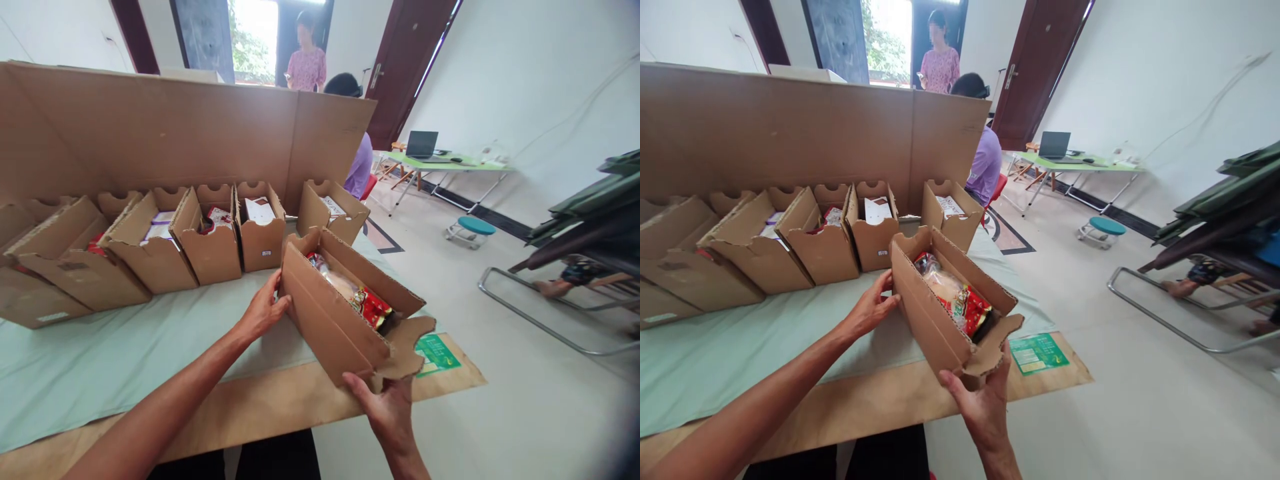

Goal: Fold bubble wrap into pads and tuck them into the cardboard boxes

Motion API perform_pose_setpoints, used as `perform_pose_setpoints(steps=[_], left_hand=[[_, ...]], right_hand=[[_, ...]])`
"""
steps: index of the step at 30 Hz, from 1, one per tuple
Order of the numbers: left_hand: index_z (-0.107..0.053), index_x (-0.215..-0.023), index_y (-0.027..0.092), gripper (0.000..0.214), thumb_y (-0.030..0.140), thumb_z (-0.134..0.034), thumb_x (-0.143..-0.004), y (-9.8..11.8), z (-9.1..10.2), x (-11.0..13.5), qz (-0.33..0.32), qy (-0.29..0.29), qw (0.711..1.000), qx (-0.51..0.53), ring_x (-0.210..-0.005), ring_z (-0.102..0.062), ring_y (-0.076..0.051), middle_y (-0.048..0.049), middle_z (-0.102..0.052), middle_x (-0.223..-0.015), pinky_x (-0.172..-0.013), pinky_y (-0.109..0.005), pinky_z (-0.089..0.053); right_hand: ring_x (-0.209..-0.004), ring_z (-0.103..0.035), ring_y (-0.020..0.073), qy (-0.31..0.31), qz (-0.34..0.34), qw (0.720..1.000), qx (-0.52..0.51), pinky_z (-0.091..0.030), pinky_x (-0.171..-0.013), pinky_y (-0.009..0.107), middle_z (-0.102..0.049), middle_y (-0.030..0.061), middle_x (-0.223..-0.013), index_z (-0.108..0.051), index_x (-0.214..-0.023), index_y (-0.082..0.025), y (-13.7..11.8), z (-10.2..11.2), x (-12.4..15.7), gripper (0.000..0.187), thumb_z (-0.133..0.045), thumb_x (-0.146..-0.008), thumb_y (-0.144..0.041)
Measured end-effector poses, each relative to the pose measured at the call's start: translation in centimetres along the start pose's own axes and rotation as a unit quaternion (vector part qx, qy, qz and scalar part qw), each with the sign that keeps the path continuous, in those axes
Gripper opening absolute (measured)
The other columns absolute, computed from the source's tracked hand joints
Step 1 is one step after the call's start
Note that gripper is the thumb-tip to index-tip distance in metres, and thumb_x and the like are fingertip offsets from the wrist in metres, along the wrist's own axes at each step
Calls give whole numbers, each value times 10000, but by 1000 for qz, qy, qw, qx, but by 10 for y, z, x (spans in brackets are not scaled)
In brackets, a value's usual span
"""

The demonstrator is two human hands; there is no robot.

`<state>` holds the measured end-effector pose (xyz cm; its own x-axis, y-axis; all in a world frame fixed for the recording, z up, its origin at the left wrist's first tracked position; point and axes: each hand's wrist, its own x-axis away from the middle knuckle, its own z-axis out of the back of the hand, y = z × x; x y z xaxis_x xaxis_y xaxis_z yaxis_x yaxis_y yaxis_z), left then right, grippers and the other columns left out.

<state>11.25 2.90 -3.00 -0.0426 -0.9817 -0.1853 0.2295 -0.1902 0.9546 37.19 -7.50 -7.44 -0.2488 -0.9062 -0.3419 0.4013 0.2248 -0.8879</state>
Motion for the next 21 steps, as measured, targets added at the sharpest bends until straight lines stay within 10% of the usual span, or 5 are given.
perform_pose_setpoints(steps=[10,14,17,21], left_hand=[[-536,-1452,181,608,233,-603,-850,-3,-9,-39,-41,53,993,-101,-1066,-666,-264,-160,-625,-1363,-1015,-492,-539],[-530,-1464,184,643,199,-621,-828,20,11,-46,-99,113,976,-154,-1337,-539,-310,-162,-485,-1506,-1168,-481,-425],[-420,-1552,188,710,185,-589,-862,49,35,-60,-122,180,936,-275,-1358,-542,-336,-173,-371,-1617,-1122,-464,-464],[-535,-1470,169,534,196,-499,-937,79,63,-84,-16,144,859,-492,-1170,-672,-376,-187,-588,-1407,-955,-480,-541]], right_hand=[[-1349,-511,369,30,77,995,57,-587,-916,491,-372,175,-1574,-193,-1616,-300,-10,-27,-21,1054,-812,-802,-556],[-1385,-472,394,40,116,989,87,-582,-906,516,-331,187,-1617,-133,-1653,-311,-9,-34,-20,1093,-794,-824,-577],[-1390,-471,400,40,123,987,95,-574,-924,530,-353,195,-1611,-127,-1661,-301,-12,-39,-23,1113,-793,-821,-598],[-1382,-478,414,31,113,988,96,-562,-938,557,-380,213,-1597,-123,-1663,-275,-18,-46,-28,1145,-796,-803,-618]])
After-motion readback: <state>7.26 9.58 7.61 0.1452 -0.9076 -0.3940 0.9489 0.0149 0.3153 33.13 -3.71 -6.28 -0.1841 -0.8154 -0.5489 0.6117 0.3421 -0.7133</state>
